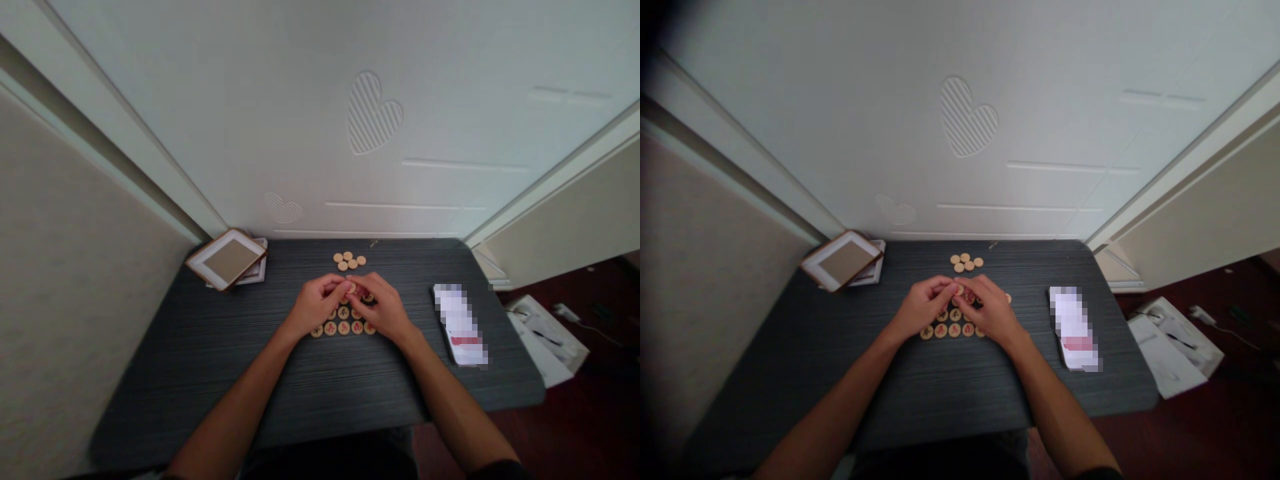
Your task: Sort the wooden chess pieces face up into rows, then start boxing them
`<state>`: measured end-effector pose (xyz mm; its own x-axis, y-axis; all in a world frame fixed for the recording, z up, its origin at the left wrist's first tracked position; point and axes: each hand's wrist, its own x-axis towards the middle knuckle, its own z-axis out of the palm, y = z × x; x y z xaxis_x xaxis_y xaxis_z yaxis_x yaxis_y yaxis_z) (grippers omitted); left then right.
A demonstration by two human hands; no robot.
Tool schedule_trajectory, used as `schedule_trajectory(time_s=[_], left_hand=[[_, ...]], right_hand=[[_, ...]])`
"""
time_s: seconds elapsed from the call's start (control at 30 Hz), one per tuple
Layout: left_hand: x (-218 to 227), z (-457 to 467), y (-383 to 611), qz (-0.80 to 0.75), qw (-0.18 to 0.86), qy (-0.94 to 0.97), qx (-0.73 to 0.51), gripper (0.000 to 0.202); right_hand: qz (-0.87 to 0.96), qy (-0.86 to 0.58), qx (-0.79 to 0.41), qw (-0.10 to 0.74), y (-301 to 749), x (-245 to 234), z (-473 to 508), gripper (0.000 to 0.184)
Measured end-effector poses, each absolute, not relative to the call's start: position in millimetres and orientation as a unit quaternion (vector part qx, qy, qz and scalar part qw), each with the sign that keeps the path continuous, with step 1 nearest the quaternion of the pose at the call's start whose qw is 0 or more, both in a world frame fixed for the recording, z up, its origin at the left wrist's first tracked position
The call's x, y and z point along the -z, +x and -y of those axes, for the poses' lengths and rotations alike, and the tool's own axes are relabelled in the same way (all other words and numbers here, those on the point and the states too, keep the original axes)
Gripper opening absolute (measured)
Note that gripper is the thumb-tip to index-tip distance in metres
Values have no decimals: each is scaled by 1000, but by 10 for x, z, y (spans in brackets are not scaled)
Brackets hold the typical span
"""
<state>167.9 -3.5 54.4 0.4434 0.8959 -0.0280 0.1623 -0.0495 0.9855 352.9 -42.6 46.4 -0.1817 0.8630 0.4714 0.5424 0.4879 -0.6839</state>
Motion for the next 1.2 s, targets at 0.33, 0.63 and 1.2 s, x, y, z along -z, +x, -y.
schedule_trajectory(time_s=[0.33, 0.63, 1.2], left_hand=[[-504, 35, 1693, -389, 572, 636, -341, 32], [-458, 5, 1672, -395, 567, 626, -361, 31], [-550, -4, 1634, -377, 549, 665, -338, 32]], right_hand=[[739, -472, -174, 449, 3523, -487, 435, 36], [732, -473, -170, 460, 3522, -511, 436, 33], [767, -425, -179, 447, 3519, -557, 444, 40]])
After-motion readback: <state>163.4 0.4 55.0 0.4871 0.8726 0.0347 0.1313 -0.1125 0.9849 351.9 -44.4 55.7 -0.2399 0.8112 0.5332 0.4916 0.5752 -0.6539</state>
